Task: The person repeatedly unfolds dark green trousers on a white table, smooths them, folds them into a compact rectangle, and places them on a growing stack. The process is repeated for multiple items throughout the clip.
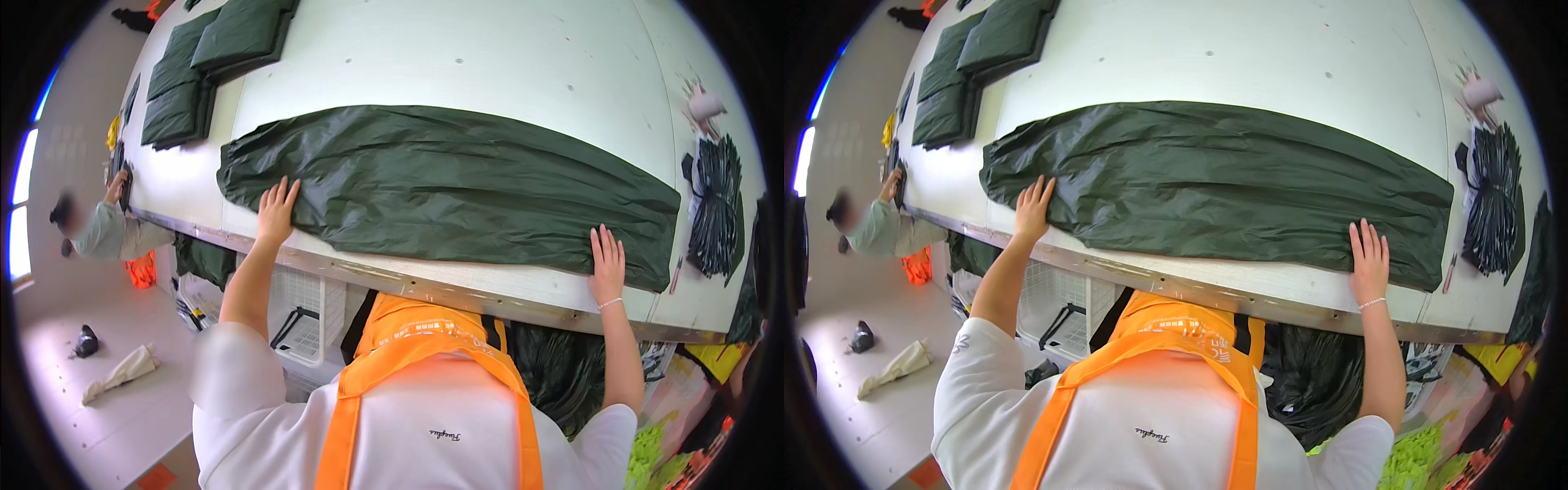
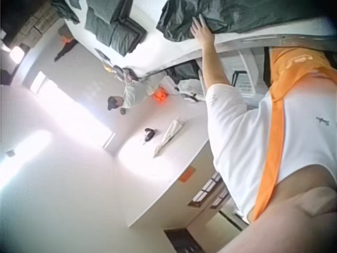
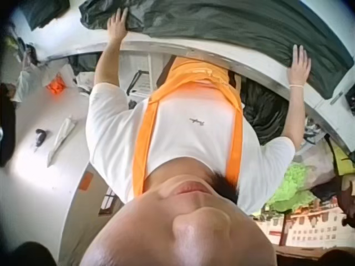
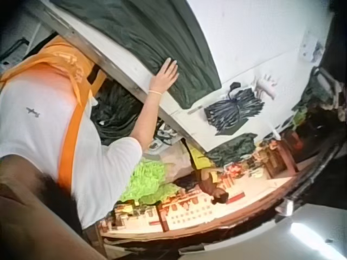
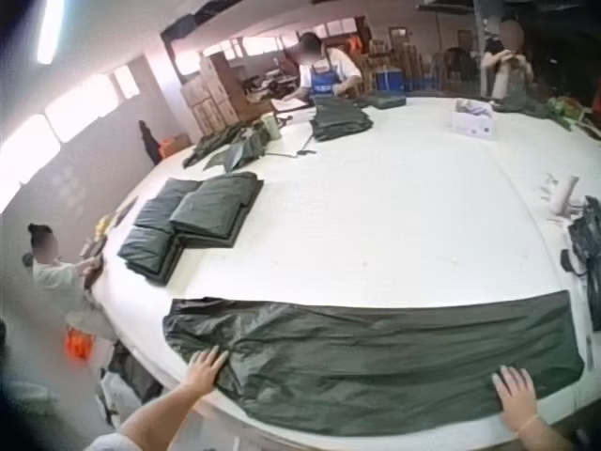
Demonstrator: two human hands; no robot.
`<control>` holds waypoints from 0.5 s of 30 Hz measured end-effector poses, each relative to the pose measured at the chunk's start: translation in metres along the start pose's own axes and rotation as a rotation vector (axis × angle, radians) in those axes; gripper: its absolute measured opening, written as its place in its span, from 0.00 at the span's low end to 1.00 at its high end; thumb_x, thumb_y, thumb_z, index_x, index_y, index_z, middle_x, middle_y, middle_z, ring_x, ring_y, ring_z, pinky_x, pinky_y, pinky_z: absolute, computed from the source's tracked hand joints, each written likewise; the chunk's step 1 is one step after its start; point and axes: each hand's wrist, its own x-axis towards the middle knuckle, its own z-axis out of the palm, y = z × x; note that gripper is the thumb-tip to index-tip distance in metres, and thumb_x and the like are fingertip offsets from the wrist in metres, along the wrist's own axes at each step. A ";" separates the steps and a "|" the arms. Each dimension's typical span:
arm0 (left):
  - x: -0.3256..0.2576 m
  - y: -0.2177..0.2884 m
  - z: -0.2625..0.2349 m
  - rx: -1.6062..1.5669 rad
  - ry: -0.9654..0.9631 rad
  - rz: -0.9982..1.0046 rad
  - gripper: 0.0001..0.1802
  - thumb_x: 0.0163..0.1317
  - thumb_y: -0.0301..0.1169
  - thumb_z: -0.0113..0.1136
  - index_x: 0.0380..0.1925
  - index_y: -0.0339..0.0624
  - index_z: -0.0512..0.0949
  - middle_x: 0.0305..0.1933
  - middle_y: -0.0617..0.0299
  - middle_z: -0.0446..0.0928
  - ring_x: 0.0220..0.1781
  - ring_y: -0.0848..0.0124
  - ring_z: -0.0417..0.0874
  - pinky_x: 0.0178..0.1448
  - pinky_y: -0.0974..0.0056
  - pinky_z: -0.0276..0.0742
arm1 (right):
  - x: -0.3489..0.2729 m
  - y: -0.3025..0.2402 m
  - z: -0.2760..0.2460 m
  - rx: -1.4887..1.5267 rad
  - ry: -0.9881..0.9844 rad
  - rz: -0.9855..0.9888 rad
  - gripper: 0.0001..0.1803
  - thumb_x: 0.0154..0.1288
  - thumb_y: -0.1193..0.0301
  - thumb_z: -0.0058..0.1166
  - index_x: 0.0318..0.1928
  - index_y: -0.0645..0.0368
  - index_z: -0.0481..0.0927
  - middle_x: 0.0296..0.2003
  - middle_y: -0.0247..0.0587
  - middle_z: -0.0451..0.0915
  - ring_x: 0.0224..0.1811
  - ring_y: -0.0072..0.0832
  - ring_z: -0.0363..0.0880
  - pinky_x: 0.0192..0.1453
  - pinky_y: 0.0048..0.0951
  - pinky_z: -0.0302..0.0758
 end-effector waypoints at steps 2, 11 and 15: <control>0.021 0.024 0.005 -0.064 0.084 -0.019 0.44 0.49 0.21 0.53 0.67 0.56 0.51 0.69 0.53 0.55 0.65 0.57 0.62 0.65 0.58 0.59 | 0.023 0.000 -0.010 0.079 0.077 0.035 0.41 0.47 0.88 0.45 0.66 0.52 0.58 0.64 0.38 0.62 0.65 0.34 0.60 0.68 0.39 0.55; -0.050 -0.051 -0.024 -0.181 -0.321 0.262 0.25 0.49 0.29 0.53 0.51 0.50 0.75 0.58 0.57 0.69 0.54 0.61 0.73 0.59 0.53 0.66 | -0.031 -0.010 -0.024 0.153 -0.294 0.244 0.17 0.41 0.84 0.49 0.34 0.57 0.82 0.42 0.41 0.80 0.60 0.40 0.67 0.71 0.48 0.45; -0.068 -0.083 0.003 -0.207 -0.245 0.205 0.13 0.49 0.33 0.53 0.34 0.45 0.82 0.50 0.56 0.74 0.51 0.59 0.75 0.58 0.48 0.66 | -0.041 0.044 -0.020 0.229 -0.668 0.356 0.17 0.42 0.79 0.44 0.33 0.62 0.83 0.38 0.52 0.80 0.54 0.51 0.71 0.67 0.50 0.54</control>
